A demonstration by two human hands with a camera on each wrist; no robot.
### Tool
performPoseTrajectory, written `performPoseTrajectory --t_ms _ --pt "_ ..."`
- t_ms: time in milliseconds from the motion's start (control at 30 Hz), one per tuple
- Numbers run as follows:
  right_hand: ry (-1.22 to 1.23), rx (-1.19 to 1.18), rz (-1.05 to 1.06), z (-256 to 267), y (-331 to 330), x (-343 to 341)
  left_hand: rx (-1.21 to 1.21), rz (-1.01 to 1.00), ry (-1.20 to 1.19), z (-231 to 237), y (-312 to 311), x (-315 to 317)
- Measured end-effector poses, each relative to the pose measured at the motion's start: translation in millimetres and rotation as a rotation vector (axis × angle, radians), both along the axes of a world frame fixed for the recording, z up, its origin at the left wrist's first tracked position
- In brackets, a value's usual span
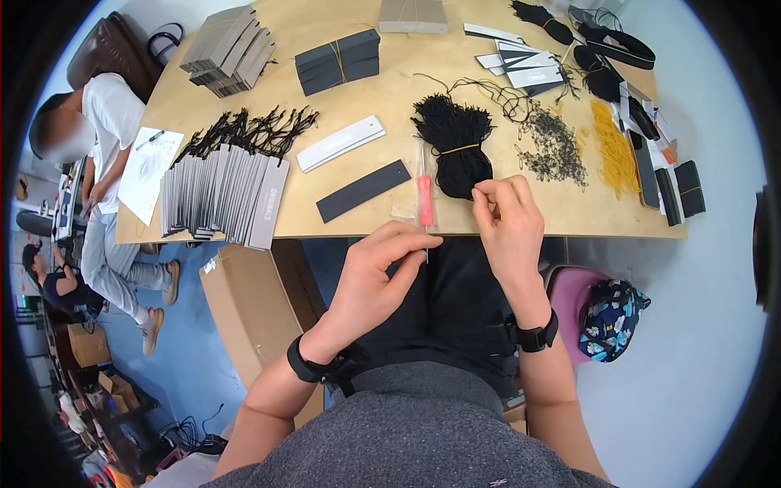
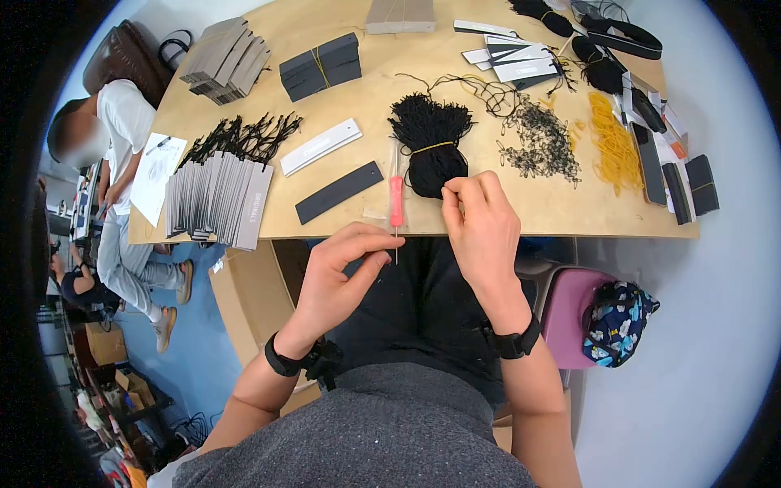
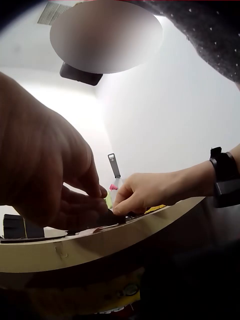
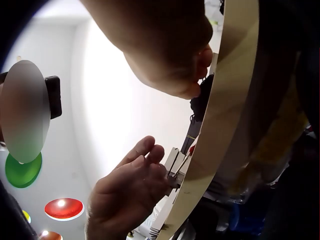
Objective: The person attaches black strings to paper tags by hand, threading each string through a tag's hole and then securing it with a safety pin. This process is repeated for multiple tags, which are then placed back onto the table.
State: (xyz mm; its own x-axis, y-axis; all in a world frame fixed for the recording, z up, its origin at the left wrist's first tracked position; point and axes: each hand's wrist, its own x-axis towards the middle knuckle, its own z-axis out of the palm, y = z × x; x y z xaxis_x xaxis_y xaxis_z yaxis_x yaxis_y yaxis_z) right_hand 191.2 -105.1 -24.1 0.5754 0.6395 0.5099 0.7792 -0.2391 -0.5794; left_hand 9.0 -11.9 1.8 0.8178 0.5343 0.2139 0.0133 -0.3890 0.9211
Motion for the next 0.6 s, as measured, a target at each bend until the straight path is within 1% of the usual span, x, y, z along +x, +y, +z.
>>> performPoseTrajectory --t_ms 100,167,300,400,467,600 --pt "-0.025 0.008 0.02 5 -1 -6 -0.014 0.001 0.022 0 -1 -2" --pt "0.046 0.046 0.035 12 -2 -11 -0.041 -0.003 0.027 -1 -2 -2" --pt "0.137 0.03 0.029 14 -3 -12 -0.121 -0.011 0.032 -1 -6 2" --pt "0.118 0.026 -0.03 8 1 -6 -0.084 -0.029 0.02 -2 -6 4" --pt "0.13 0.026 0.043 4 2 -1 -0.074 -0.032 0.016 -5 -5 3" --pt "0.191 0.037 0.043 13 1 -7 -0.089 -0.024 0.029 -5 -5 1"
